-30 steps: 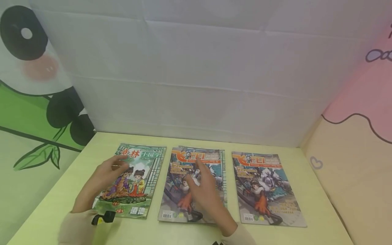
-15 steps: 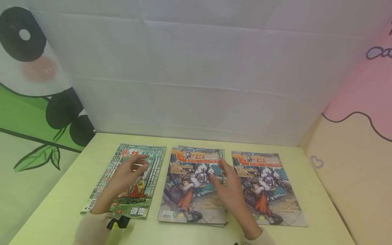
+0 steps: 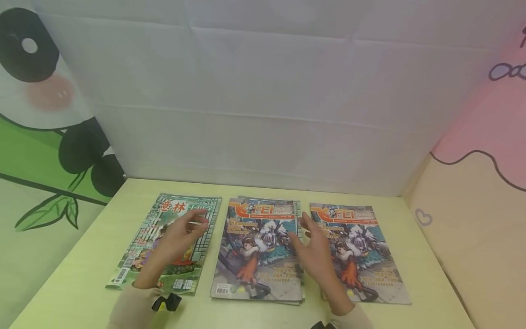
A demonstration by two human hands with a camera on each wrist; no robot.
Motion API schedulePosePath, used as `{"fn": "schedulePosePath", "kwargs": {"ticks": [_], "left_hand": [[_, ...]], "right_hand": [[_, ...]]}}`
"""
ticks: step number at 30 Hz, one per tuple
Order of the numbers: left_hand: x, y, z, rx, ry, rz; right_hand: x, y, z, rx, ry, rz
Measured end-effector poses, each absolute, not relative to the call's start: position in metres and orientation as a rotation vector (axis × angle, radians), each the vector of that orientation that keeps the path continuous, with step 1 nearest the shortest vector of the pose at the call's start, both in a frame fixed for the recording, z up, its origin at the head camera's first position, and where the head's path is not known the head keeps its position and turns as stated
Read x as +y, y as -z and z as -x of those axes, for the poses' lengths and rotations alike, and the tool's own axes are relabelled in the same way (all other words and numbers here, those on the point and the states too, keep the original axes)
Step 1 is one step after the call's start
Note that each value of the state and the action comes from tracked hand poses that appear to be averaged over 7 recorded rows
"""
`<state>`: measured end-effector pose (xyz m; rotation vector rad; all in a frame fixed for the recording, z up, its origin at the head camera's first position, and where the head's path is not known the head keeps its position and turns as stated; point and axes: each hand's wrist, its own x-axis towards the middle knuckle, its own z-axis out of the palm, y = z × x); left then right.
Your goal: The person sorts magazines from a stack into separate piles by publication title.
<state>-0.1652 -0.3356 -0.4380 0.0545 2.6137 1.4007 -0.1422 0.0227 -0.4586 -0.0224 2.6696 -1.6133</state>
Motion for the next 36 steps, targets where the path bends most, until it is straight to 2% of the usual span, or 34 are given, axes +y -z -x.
{"fn": "schedulePosePath", "kwargs": {"ticks": [14, 28, 36], "left_hand": [[-0.321, 0.463, 0.163, 2.525, -1.369, -0.049], [-0.315, 0.467, 0.158, 2.295, -1.380, -0.059], [-0.308, 0.468, 0.158, 2.418, -1.336, -0.107]], "right_hand": [[0.031, 0.486, 0.152, 2.646, 1.556, -0.085], [0.037, 0.498, 0.153, 2.675, 1.428, -0.063], [0.037, 0.503, 0.157, 2.615, 1.354, -0.062]]}}
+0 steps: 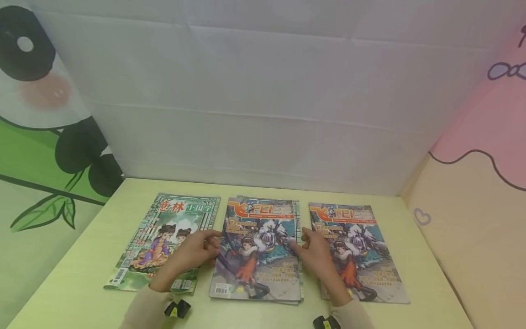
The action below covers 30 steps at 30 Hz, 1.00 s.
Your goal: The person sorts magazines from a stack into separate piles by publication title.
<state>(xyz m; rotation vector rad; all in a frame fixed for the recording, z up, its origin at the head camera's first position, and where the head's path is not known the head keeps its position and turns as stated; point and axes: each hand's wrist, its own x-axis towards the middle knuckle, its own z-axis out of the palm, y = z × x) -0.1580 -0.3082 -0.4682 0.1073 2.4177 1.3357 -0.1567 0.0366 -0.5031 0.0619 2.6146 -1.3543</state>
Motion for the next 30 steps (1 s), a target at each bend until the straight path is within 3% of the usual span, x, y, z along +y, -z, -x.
{"fn": "schedulePosePath", "kwargs": {"ticks": [30], "left_hand": [[-0.290, 0.473, 0.155, 2.449, -1.392, -0.169]], "right_hand": [[0.049, 0.486, 0.154, 2.478, 1.302, -0.017]]}}
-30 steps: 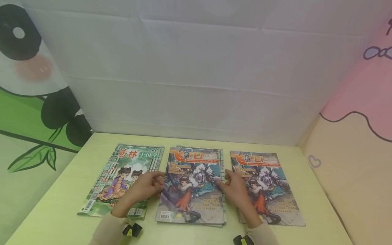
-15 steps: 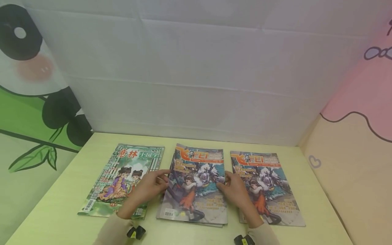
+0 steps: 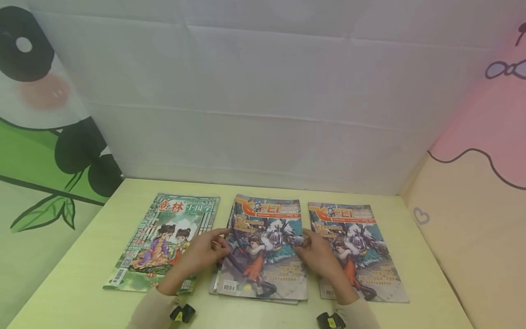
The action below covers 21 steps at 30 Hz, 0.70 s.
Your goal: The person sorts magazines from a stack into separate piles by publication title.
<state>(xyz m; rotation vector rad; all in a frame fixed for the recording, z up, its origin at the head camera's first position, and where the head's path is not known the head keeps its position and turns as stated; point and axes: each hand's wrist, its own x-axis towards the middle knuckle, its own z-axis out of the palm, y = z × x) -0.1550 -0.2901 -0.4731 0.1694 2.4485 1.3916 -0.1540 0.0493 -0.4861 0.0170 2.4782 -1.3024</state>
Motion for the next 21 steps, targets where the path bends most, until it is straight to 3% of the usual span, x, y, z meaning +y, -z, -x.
{"fn": "schedulePosePath", "kwargs": {"ticks": [21], "left_hand": [[-0.2910, 0.4720, 0.1523, 2.321, -1.397, -0.166]], "right_hand": [[0.0586, 0.4773, 0.1549, 2.284, 1.501, -0.044]]}}
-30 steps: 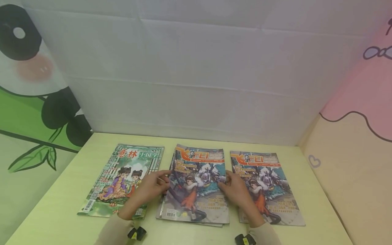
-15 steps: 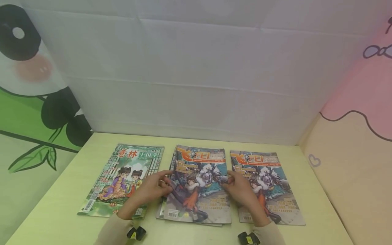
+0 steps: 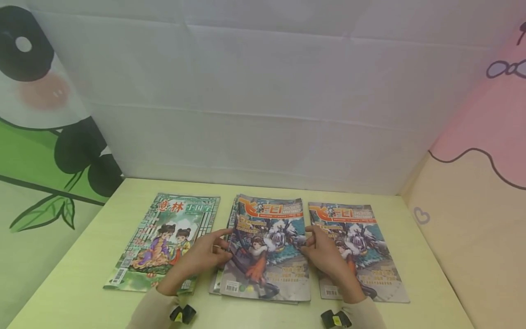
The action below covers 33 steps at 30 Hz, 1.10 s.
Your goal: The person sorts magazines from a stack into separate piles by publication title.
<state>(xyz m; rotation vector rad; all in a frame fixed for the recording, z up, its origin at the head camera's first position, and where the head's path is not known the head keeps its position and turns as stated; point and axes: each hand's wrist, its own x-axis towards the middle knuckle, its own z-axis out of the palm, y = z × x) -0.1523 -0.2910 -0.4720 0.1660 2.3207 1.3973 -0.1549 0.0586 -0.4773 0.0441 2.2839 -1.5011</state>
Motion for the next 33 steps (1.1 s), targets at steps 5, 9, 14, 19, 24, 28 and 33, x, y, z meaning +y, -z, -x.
{"fn": "schedulePosePath", "kwargs": {"ticks": [5, 9, 14, 19, 24, 28, 33], "left_hand": [[-0.290, 0.472, 0.152, 2.297, -1.430, -0.167], [-0.289, 0.474, 0.152, 2.265, -1.472, -0.163], [-0.288, 0.476, 0.153, 2.295, -1.464, -0.186], [-0.285, 0.475, 0.153, 2.344, -1.462, -0.235], [-0.277, 0.476, 0.152, 2.323, -1.526, -0.243], [-0.270, 0.477, 0.151, 2.337, -1.561, -0.271], [-0.263, 0.477, 0.151, 2.381, -1.578, -0.312]], "right_hand": [[0.057, 0.478, 0.154, 2.332, 1.483, -0.090], [0.057, 0.480, 0.155, 2.322, 1.516, -0.115], [0.058, 0.480, 0.156, 2.334, 1.533, -0.125], [0.060, 0.477, 0.159, 2.371, 1.518, -0.094], [0.068, 0.471, 0.161, 2.402, 1.502, -0.088], [0.077, 0.469, 0.163, 2.401, 1.497, -0.102], [0.088, 0.467, 0.165, 2.416, 1.495, -0.100]]}}
